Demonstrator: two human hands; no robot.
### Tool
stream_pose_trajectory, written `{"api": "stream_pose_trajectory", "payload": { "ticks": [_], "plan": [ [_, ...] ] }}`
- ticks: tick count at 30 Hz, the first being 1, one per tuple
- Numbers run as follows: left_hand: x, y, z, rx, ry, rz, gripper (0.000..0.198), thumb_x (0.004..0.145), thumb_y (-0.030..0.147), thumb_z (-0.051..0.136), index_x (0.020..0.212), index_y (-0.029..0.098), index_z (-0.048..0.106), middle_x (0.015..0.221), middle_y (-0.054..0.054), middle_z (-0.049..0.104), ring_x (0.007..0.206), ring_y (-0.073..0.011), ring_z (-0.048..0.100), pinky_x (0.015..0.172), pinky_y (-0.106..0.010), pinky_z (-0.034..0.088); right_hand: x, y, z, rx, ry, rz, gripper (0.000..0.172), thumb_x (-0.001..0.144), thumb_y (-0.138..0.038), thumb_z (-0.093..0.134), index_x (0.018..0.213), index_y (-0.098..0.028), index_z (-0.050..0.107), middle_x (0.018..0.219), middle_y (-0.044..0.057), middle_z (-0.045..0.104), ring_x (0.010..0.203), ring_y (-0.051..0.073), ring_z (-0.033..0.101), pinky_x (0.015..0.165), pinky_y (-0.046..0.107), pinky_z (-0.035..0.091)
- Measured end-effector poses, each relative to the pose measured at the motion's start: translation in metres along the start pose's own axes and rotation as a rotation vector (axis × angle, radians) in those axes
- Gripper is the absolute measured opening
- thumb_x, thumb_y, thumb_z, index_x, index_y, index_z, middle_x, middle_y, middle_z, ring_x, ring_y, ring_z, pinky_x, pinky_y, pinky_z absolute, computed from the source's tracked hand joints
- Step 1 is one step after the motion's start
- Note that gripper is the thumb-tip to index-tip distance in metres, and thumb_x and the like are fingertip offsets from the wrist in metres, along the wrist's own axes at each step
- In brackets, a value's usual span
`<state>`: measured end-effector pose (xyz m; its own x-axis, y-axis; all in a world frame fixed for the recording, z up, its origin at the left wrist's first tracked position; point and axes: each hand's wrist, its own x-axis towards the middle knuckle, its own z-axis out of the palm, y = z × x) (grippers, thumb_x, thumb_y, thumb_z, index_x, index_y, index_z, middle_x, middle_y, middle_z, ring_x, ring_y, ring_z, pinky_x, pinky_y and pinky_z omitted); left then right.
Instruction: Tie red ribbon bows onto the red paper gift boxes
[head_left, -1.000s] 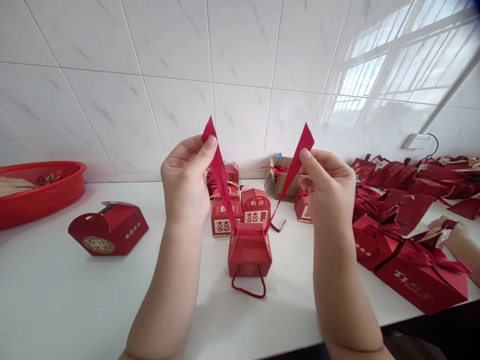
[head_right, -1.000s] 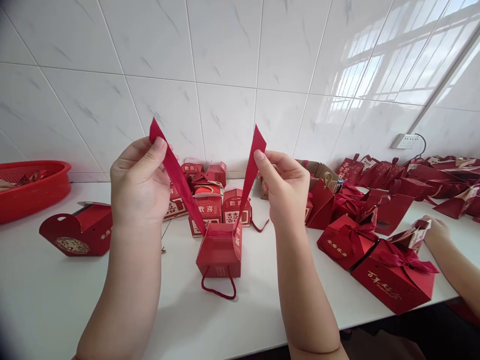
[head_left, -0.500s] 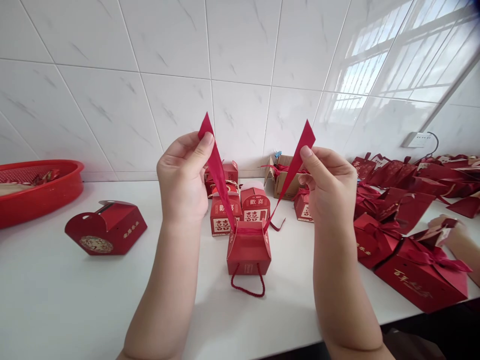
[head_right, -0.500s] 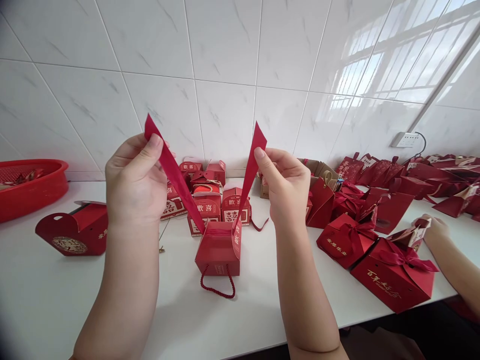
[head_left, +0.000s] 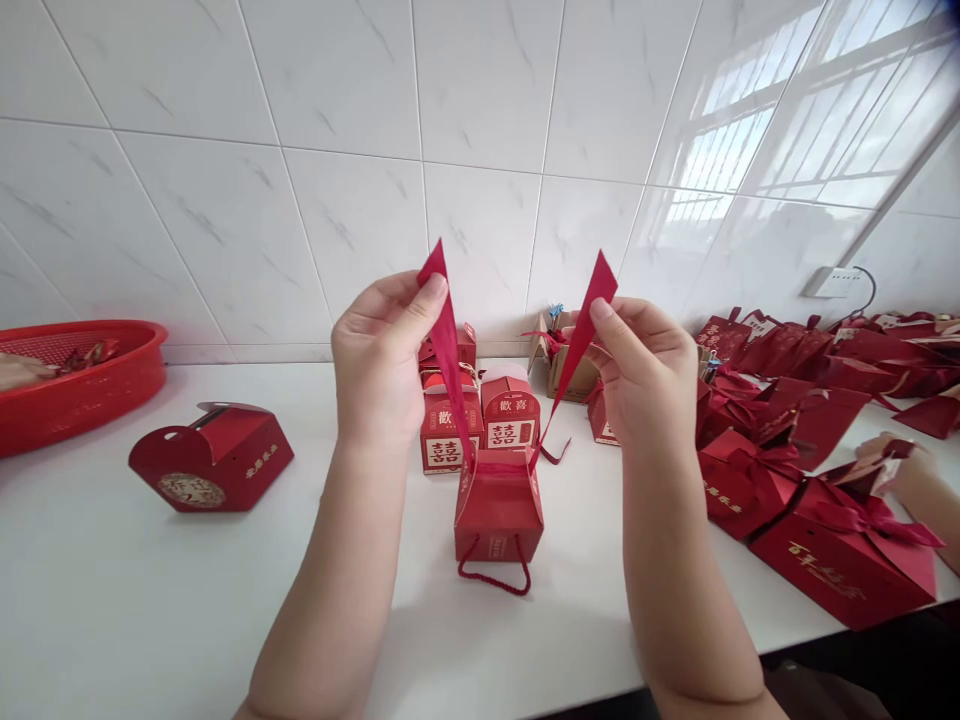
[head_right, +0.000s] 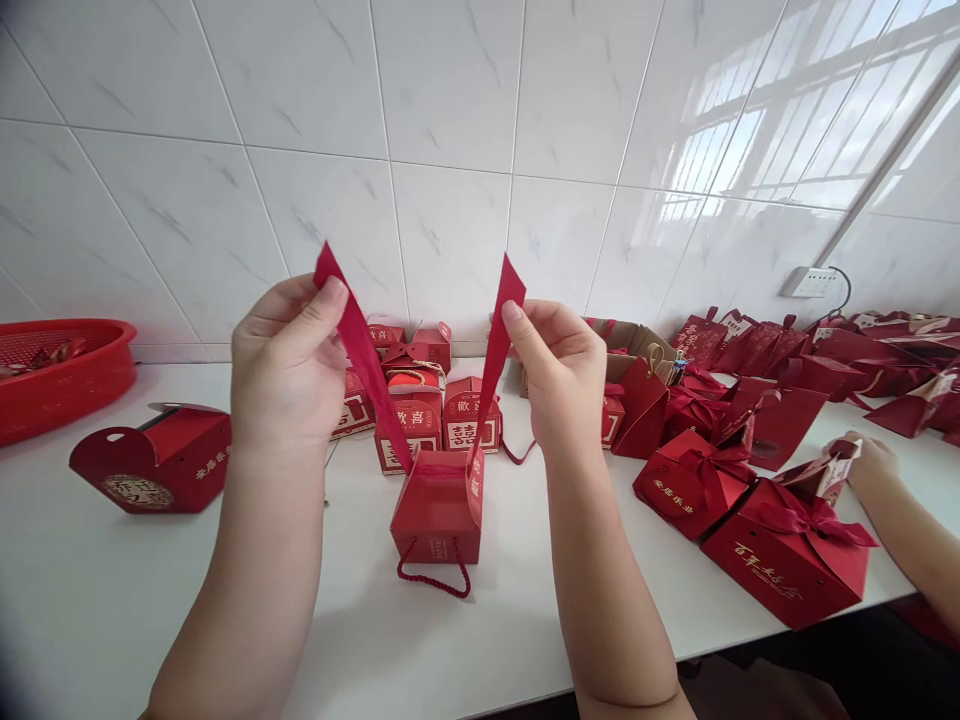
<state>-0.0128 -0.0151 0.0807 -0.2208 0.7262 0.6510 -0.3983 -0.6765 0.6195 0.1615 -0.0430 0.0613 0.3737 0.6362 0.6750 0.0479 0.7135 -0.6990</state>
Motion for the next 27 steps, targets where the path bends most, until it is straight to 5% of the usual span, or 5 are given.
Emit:
{"api": "stream_pose_trajectory", "payload": {
  "ticks": [13, 20, 27],
  "plan": [
    [-0.021, -0.001, 0.018, 0.178, -0.342, -0.180, 0.017, 0.066, 0.031, 0.080, 0.075, 0.020, 0.070, 0.076, -0.003, 0.070, 0.070, -0.0166, 0.066, 0.064, -0.029, 0.055, -0.013, -0.010, 0.013, 0.007, -0.220, 0.060, 0.015, 0.077, -0.032, 0.068, 0.086, -0.021, 0.072, 0.078, 0.002, 0.071, 0.073, 0.016, 0.067, 0.065, 0.032, 0.057],
    [-0.014, -0.005, 0.009, 0.351, -0.366, -0.165, 0.039, 0.062, 0.030, 0.083, 0.092, 0.023, 0.060, 0.074, 0.001, 0.066, 0.069, -0.0144, 0.064, 0.061, -0.024, 0.052, -0.009, -0.008, 0.008, 0.071, -0.420, 0.123, 0.019, 0.082, -0.034, 0.060, 0.080, -0.020, 0.073, 0.067, 0.001, 0.065, 0.064, 0.014, 0.062, 0.059, 0.027, 0.052],
    [-0.012, -0.007, 0.009, 0.462, -0.415, -0.053, 0.028, 0.064, 0.035, 0.081, 0.074, 0.017, 0.061, 0.083, -0.003, 0.068, 0.078, -0.0164, 0.065, 0.067, -0.026, 0.054, -0.005, -0.005, 0.007, 0.180, -0.509, 0.344, 0.025, 0.081, -0.042, 0.064, 0.076, -0.018, 0.070, 0.062, 0.000, 0.061, 0.056, 0.011, 0.058, 0.055, 0.024, 0.049]
  ]
}}
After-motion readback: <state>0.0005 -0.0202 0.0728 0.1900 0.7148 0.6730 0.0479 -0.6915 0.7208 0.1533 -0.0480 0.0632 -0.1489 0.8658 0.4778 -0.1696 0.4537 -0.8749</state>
